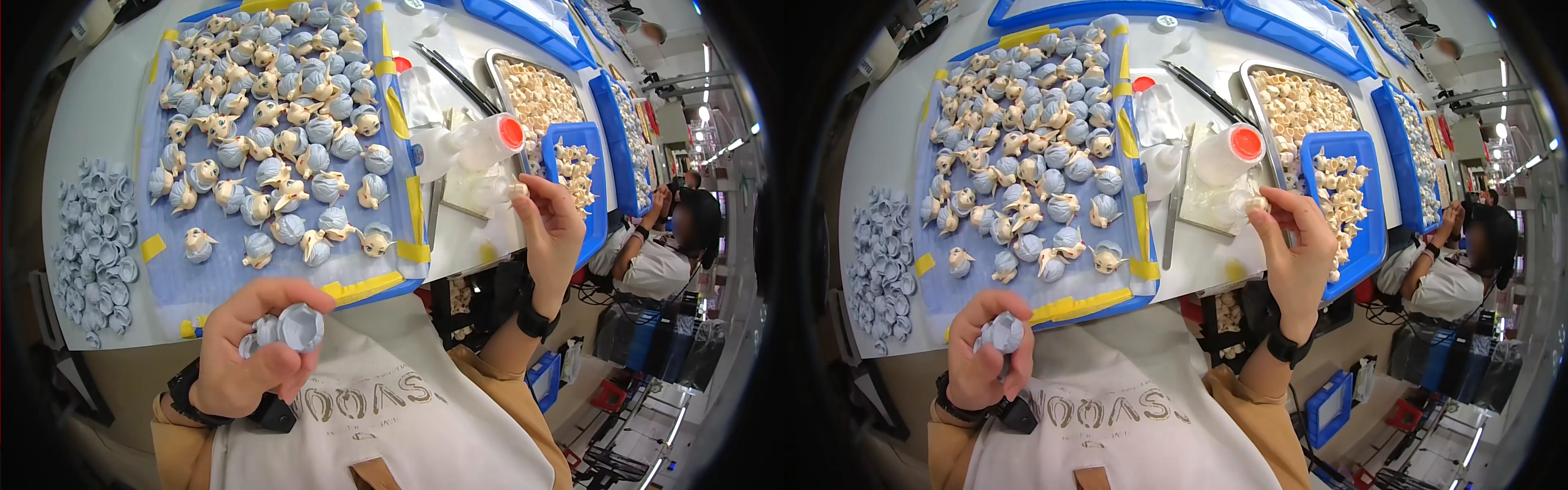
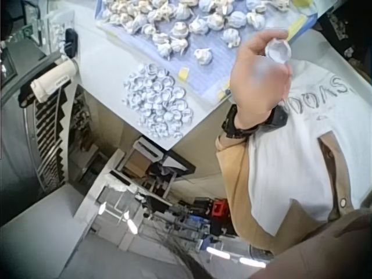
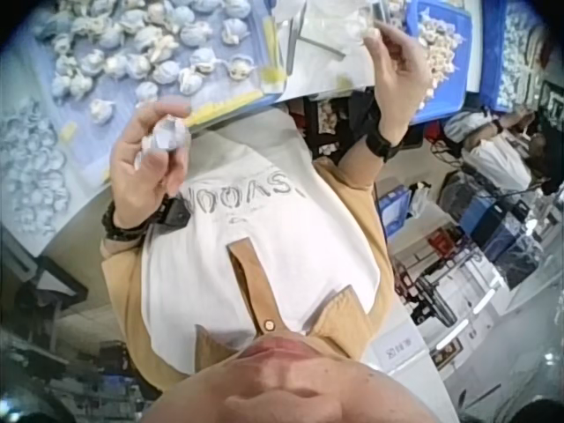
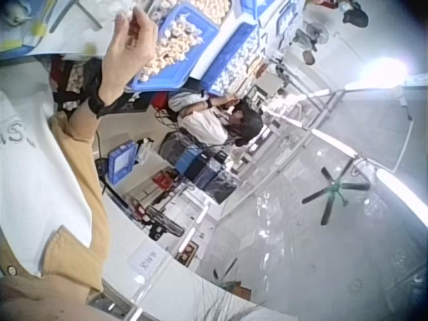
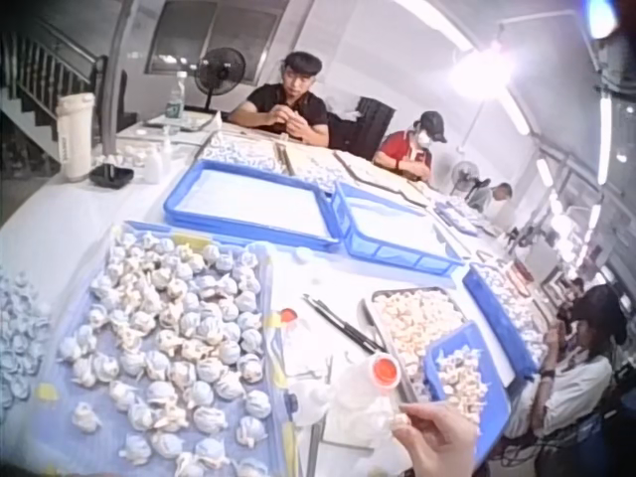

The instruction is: The person assembles small figurines by applying glue to the base of a head piece and attaching it to a body piece. They handle the components one at a time, using a small bottle to apply adhesive and tweezers to adjust the parts before placing the finished units on a tray.

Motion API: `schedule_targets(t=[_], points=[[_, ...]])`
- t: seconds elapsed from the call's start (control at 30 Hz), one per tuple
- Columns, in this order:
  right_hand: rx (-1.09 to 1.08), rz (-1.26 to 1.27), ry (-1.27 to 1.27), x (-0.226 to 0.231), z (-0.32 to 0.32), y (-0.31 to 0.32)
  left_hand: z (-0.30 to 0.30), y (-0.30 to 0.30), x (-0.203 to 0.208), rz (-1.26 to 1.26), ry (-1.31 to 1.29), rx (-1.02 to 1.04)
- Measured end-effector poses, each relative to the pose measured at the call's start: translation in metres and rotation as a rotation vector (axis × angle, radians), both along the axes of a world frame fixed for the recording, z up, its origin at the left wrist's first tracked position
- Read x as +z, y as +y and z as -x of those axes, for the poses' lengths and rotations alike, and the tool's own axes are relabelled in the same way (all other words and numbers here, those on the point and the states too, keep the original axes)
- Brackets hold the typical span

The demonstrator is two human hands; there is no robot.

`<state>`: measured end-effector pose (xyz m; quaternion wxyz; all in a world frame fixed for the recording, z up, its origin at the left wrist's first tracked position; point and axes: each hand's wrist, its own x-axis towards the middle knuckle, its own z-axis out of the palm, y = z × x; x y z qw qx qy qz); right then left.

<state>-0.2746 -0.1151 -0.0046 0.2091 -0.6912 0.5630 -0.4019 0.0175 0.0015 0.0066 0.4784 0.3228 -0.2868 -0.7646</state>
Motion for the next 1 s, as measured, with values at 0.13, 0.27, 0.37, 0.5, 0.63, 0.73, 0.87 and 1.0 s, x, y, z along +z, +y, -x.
schedule_targets(t=[0.13,0.27,0.37,0.5,0.63,0.73,0.87,1.0], points=[[0.026,0.044,0.095,0.003,-0.002,-0.001,0.000,0.000,0.005,-0.021,-0.007,-0.003],[0.070,0.120,0.257,0.008,-0.005,-0.003,-0.001,-0.002,0.008,-0.038,-0.047,-0.016],[0.086,0.136,0.318,0.015,-0.009,-0.004,-0.003,-0.002,0.006,-0.012,-0.069,-0.018],[0.107,0.165,0.353,0.016,-0.012,-0.006,-0.001,0.002,-0.001,0.025,-0.020,0.046],[0.058,0.137,0.374,0.017,-0.012,-0.002,-0.002,0.002,-0.004,0.048,-0.057,0.054],[0.022,0.159,0.351,0.012,-0.010,0.000,0.000,0.000,0.002,0.008,-0.070,0.038],[-0.024,0.179,0.307,0.007,-0.010,0.002,-0.001,-0.001,0.004,0.000,-0.084,0.012],[-0.061,0.164,0.246,0.002,-0.008,0.004,-0.002,0.000,0.000,0.024,-0.114,0.040]])
